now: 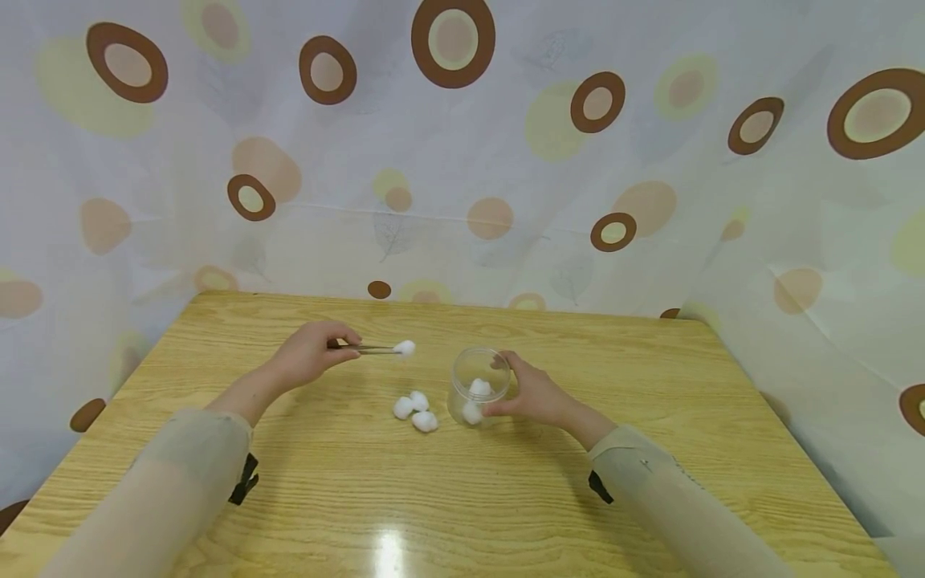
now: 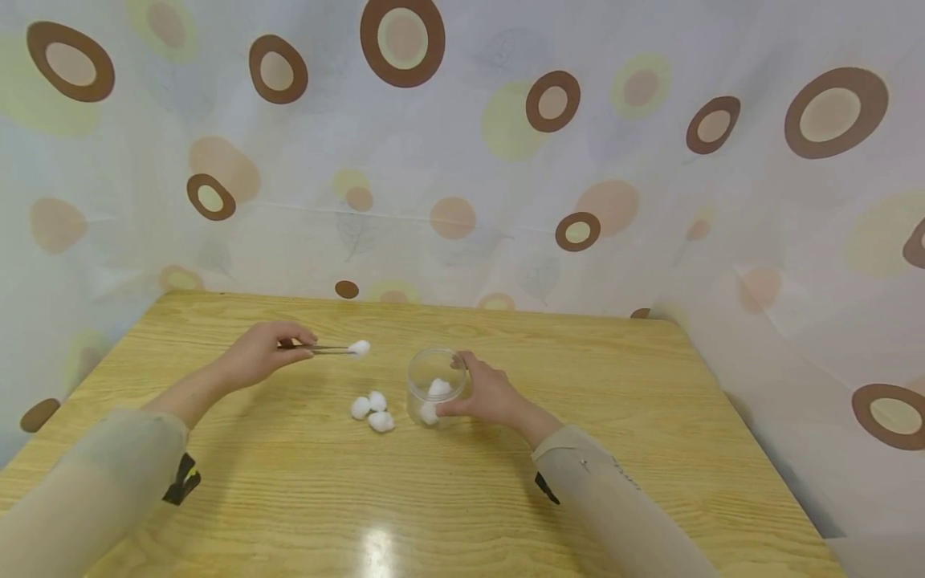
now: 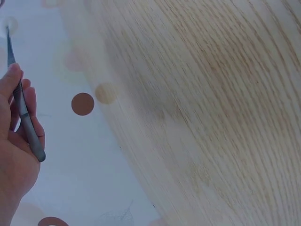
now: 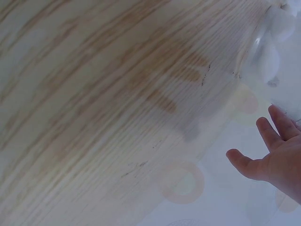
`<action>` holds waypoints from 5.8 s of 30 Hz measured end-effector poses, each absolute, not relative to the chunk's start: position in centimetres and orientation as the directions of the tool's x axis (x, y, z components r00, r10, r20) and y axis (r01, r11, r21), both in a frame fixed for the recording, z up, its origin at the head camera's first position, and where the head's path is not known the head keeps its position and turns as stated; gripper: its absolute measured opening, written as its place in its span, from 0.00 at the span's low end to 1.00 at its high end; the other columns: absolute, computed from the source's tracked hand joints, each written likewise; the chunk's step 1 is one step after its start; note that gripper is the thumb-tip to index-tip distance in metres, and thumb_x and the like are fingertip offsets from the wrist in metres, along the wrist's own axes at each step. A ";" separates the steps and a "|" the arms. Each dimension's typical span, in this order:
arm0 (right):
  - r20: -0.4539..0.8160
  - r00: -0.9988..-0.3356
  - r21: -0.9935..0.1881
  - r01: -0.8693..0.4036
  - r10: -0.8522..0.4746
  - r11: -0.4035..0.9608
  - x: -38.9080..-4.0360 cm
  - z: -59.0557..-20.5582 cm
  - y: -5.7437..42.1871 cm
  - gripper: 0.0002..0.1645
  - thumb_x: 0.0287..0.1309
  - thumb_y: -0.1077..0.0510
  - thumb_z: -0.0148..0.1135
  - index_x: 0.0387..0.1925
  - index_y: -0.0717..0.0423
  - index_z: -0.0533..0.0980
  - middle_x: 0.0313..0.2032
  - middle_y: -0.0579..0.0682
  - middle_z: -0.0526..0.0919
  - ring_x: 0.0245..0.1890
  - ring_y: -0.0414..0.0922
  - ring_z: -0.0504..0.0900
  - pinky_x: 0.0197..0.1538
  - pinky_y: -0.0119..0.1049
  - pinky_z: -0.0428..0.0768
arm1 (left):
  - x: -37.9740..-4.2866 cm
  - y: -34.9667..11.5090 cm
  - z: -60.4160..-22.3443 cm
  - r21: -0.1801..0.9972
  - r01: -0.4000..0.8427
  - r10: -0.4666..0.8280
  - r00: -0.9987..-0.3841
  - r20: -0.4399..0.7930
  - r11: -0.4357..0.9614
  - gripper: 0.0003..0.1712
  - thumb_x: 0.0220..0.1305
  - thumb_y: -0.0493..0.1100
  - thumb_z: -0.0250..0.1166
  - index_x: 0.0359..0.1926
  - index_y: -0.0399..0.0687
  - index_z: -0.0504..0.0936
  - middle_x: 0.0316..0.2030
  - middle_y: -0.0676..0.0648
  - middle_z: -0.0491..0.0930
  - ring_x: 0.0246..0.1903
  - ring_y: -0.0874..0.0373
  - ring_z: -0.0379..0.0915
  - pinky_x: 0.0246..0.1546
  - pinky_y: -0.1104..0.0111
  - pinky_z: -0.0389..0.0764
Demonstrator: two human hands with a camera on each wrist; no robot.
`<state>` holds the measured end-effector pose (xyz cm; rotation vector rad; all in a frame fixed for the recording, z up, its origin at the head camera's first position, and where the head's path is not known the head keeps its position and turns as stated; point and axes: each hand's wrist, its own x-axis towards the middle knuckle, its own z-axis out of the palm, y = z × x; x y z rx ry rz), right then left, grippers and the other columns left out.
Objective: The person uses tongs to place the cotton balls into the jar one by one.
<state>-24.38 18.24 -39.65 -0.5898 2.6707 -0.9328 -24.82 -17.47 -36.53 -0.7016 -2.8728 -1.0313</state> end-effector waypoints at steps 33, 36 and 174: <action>-0.070 -0.893 -0.629 -0.306 -0.445 0.715 -24.3 -39.6 18.1 0.55 0.44 0.43 0.73 0.67 0.59 0.55 0.63 0.58 0.69 0.65 0.60 0.64 0.62 0.57 0.65 | -25.4 -12.4 -34.9 0.599 0.480 0.479 -0.860 0.178 0.640 0.11 0.62 0.41 0.62 0.44 0.41 0.83 0.48 0.41 0.80 0.35 0.57 0.74 0.36 0.66 0.75; -0.067 -0.893 -0.628 -0.310 -0.446 0.714 -24.3 -39.6 18.1 0.54 0.44 0.44 0.73 0.67 0.59 0.55 0.63 0.59 0.69 0.65 0.60 0.64 0.62 0.56 0.65 | -25.5 -11.8 -35.0 0.591 0.491 0.489 -0.854 0.180 0.640 0.12 0.62 0.41 0.62 0.44 0.41 0.83 0.49 0.41 0.79 0.36 0.56 0.76 0.37 0.65 0.76; -0.090 -0.890 -0.636 -0.294 -0.448 0.713 -24.3 -39.7 18.2 0.57 0.46 0.42 0.71 0.69 0.59 0.52 0.64 0.57 0.67 0.65 0.60 0.63 0.61 0.57 0.67 | -23.4 -17.4 -38.5 0.572 0.447 0.473 -0.874 0.114 0.688 0.09 0.62 0.39 0.62 0.41 0.41 0.82 0.48 0.39 0.79 0.34 0.59 0.73 0.34 0.67 0.74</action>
